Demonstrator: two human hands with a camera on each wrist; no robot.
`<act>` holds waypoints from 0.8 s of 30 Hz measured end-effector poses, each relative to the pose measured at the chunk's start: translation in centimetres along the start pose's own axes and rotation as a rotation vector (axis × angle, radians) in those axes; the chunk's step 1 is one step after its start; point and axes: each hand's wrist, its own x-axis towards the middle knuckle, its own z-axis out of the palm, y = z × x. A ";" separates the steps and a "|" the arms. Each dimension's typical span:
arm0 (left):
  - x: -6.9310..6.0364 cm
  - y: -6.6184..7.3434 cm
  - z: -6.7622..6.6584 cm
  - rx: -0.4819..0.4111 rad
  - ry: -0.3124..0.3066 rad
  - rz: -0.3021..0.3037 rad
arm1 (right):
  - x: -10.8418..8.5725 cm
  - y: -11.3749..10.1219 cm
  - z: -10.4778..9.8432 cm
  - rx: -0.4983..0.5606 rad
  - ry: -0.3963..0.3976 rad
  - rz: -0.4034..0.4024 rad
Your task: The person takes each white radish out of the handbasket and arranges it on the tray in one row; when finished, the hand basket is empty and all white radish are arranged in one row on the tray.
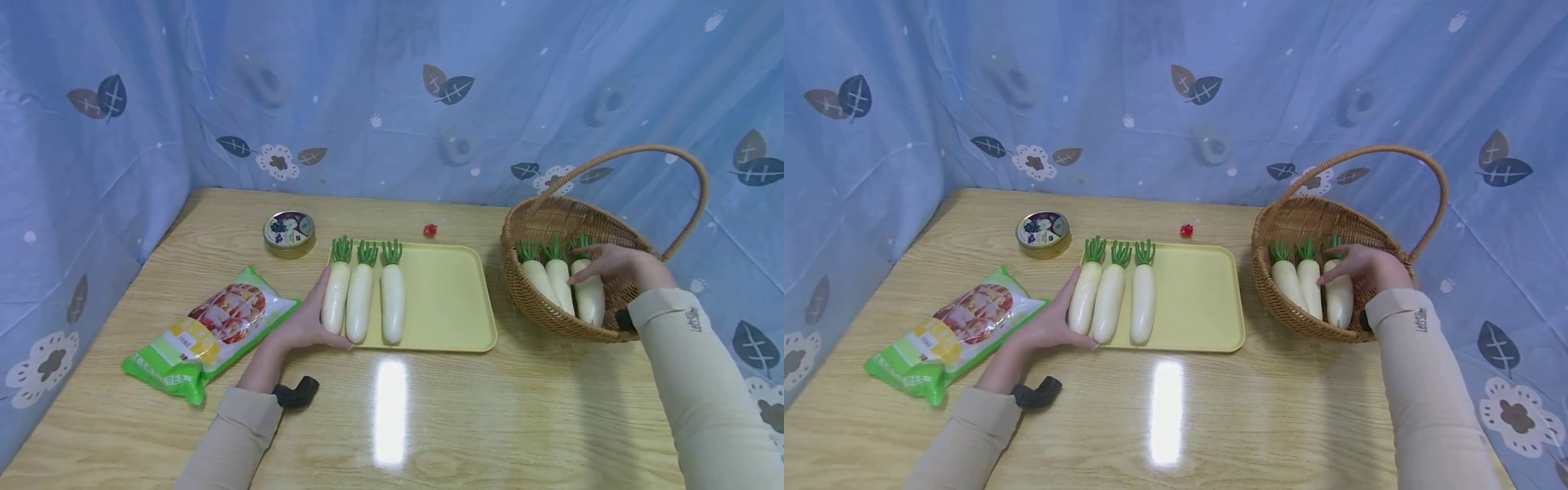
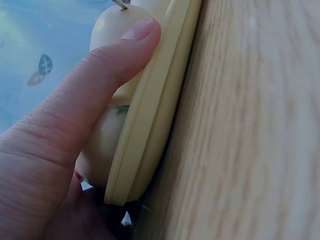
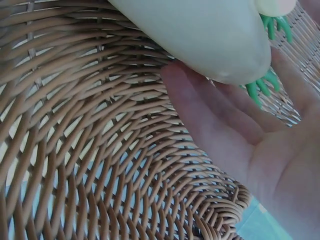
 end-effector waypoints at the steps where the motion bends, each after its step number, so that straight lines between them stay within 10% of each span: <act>1: 0.0 0.0 0.0 -0.002 0.002 -0.002 | 0.1 0.1 0.0 0.008 -0.006 -0.003; 12: 0.9 -3.5 0.3 0.020 0.026 0.019 | 0.6 0.5 0.5 0.110 -0.048 -0.018; 24: 1.0 -3.6 0.3 0.028 0.029 0.027 | 0.6 0.2 0.6 0.071 0.005 -0.020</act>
